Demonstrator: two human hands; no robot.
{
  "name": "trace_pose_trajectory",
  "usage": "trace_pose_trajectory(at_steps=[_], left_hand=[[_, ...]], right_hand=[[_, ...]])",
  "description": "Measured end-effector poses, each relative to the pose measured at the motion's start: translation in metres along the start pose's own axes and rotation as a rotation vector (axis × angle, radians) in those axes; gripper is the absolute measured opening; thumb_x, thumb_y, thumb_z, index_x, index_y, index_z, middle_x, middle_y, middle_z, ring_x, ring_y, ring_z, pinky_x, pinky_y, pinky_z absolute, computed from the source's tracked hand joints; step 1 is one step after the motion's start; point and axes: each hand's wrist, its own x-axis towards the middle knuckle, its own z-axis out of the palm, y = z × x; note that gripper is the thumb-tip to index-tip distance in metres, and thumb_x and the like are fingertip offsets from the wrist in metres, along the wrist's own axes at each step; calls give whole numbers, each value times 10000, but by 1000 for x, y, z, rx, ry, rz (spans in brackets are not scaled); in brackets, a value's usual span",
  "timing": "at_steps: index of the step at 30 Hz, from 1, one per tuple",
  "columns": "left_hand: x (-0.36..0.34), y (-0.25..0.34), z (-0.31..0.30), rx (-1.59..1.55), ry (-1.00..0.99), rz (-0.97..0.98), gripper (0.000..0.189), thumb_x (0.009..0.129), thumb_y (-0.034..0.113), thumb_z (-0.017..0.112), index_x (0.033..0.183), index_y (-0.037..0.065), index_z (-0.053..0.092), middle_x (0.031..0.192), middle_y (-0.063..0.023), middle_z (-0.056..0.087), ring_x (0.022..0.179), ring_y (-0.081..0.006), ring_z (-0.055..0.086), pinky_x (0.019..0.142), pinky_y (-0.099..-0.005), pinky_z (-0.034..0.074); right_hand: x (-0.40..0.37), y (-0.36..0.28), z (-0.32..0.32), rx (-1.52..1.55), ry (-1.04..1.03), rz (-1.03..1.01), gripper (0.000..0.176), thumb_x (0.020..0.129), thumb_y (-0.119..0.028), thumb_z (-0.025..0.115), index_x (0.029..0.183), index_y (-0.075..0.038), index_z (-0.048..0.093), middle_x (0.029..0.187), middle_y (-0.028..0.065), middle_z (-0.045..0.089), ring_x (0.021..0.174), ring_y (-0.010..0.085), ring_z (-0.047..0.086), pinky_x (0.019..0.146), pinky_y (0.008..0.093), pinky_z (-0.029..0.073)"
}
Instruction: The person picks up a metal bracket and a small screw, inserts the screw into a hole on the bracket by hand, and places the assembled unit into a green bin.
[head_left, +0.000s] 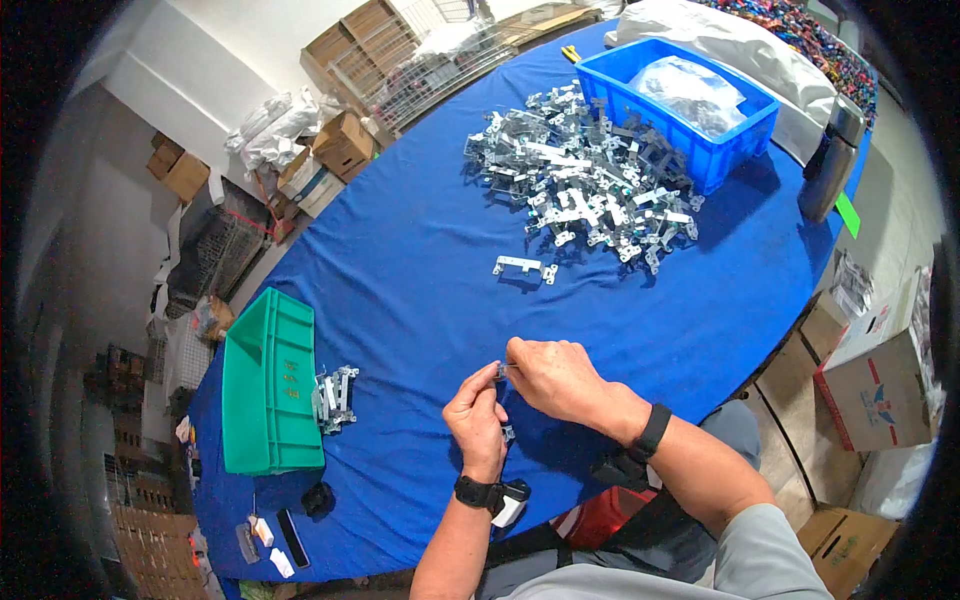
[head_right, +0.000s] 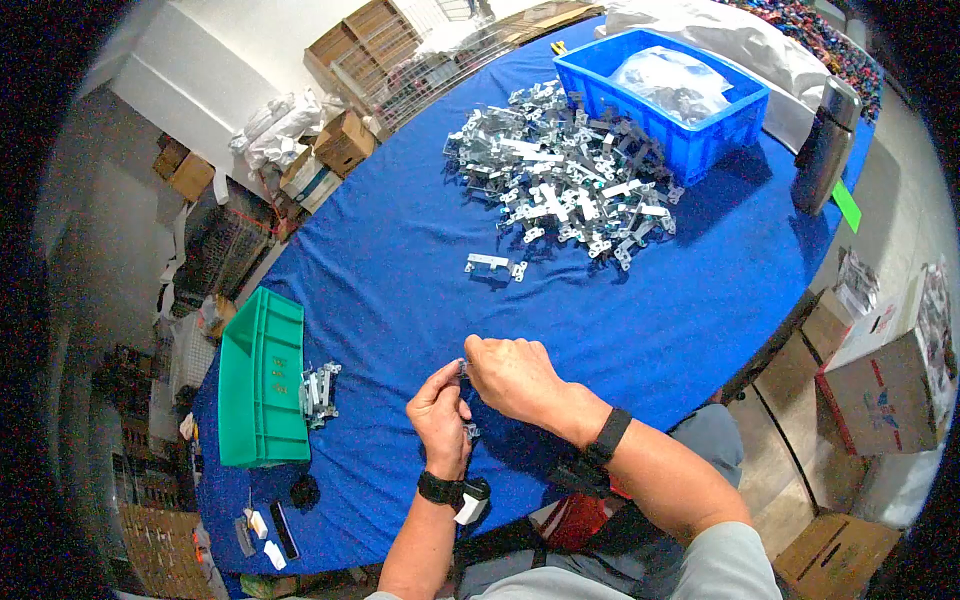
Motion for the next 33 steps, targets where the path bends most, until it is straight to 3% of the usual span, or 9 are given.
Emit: trace_pose_trajectory(at_steps=[7,12,17,21,24,26,31,33], left_hand=[[0,-1,0,-32,-1,6,265,901,-97,522,1073,-38,716,1107,-128,697,614,-70,586,478,-181,471],[1,-1,1,-34,1,9,286,889,-108,511,1079,-39,713,1125,-133,689,783,-108,641,519,-203,524],[0,1,4,-44,22,10,290,880,-101,515,1079,-34,714,1079,-124,702,800,-118,652,529,-213,530],[-1,2,8,-24,21,23,283,879,-95,522,1073,-27,718,1038,-115,714,821,-130,664,537,-226,535],[-1,-1,8,-25,-18,54,275,888,-91,527,1072,-22,720,1064,-118,709,842,-137,668,550,-230,543],[-1,-2,5,-15,-83,48,299,902,-96,501,1091,-13,718,1131,-123,686,941,-153,666,583,-234,563],[-1,-2,6,41,-74,38,305,912,-78,503,1108,8,721,1129,-107,684,928,-143,660,621,-233,566],[0,-1,9,44,-73,68,287,899,-84,513,1082,-17,723,1086,-126,702,879,-154,670,606,-244,564]], right_hand=[[0,-1,-5,-45,-90,27,210,932,-225,601,878,-33,535,706,173,644,685,393,654,555,502,484],[2,-1,-9,8,-52,23,190,927,-202,563,872,-24,525,735,191,662,690,421,665,550,536,510],[10,12,-15,-76,10,8,178,915,-207,579,878,-38,534,770,182,654,702,416,659,583,537,512],[40,41,-21,81,297,22,161,892,-197,661,936,-48,621,1123,185,601,924,389,646,779,470,540],[56,64,-15,113,261,94,190,893,-202,669,983,-37,641,1274,209,556,1007,399,639,863,459,526],[55,75,-6,96,264,80,182,894,-194,664,980,-38,628,1227,209,574,997,405,632,857,458,523],[56,76,-8,95,166,85,160,893,-177,658,932,-34,597,1023,188,601,905,404,615,783,485,506],[53,73,-3,9,225,31,159,895,-168,654,909,-27,581,912,173,569,834,397,586,728,492,480]])
